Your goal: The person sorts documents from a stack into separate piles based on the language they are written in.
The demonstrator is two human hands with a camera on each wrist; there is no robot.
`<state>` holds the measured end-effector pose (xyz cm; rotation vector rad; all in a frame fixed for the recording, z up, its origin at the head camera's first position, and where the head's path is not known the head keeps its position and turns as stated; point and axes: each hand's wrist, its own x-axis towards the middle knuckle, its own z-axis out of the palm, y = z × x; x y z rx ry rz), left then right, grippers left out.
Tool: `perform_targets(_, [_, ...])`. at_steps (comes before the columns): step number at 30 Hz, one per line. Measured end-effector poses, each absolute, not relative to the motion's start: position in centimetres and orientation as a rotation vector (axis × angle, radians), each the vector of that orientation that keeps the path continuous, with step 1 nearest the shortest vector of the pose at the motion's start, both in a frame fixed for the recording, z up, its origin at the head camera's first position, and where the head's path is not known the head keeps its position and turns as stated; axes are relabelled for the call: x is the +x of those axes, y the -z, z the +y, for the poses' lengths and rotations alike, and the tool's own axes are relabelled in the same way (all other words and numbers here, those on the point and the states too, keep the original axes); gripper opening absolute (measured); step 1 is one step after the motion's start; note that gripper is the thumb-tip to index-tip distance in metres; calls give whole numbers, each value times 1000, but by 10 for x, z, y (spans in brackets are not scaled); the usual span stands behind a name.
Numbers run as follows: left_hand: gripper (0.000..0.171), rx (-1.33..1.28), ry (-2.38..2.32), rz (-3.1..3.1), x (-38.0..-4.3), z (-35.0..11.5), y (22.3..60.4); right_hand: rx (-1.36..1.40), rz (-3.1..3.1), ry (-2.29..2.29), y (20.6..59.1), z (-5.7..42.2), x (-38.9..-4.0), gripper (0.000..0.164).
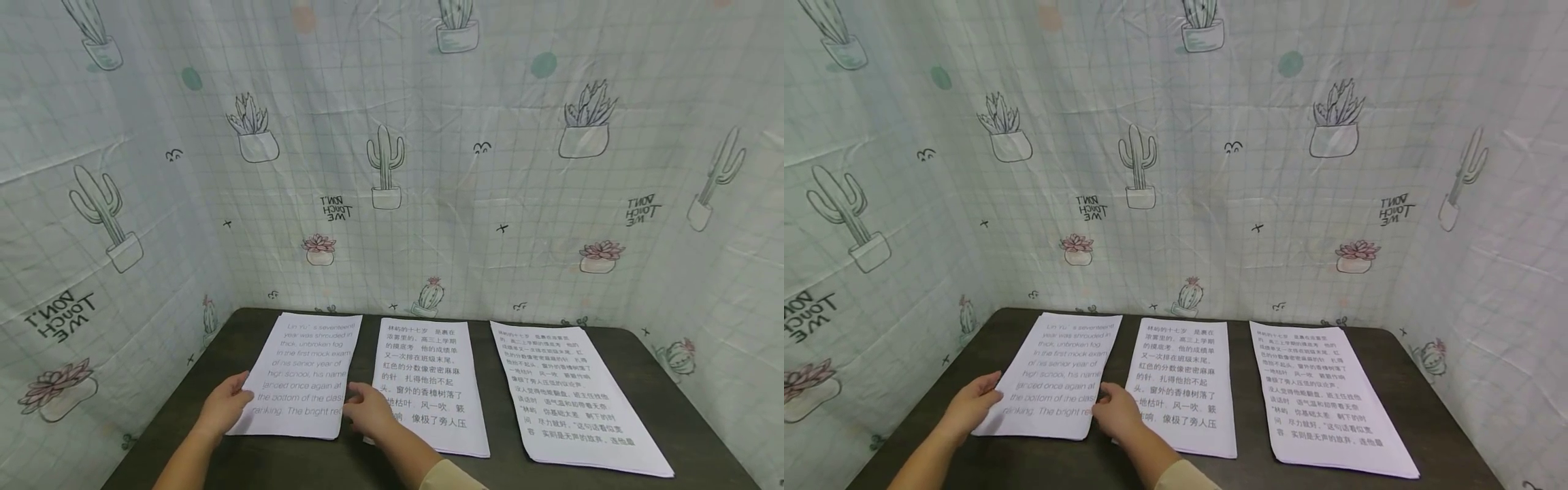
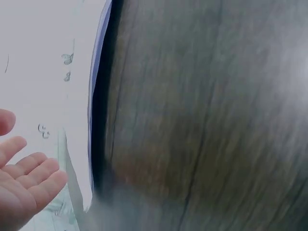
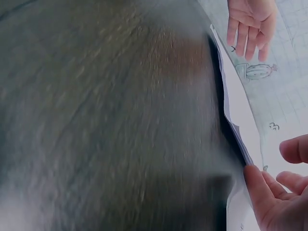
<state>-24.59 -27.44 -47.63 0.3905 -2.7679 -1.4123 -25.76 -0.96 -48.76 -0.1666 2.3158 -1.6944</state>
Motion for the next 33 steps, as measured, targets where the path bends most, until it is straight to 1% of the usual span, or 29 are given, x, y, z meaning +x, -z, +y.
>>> perform_targets(5, [55, 289, 1372, -2810, -246, -254, 476, -235, 2370, 1651, 486, 3, -258, 52])
perform_targets(9, [52, 201, 1454, -2766, -249, -237, 477, -231, 2278, 1722, 485, 18, -261, 54])
perform_targets(11, [52, 176, 1618, -2702, -251, -229, 478, -208, 2200, 1774, 485, 26, -264, 55])
perform_targets(16, [53, 154, 2192, -2425, -254, -212, 479, -140, 2027, 1863, 487, 47, -269, 57])
perform_targets(19, [56, 117, 2389, -2323, -255, -203, 479, -116, 1984, 1875, 487, 60, -271, 58])
perform_targets(24, [63, 9, 2568, -2275, -257, -191, 482, -99, 2003, 1861, 484, 79, -272, 57])
perform_targets(29, [63, -94, 2647, -2262, -260, -182, 484, -66, 2056, 1849, 480, 95, -271, 54])
perform_targets(33, [61, -119, 2657, -2260, -262, -174, 483, -31, 2101, 1845, 478, 107, -270, 53])
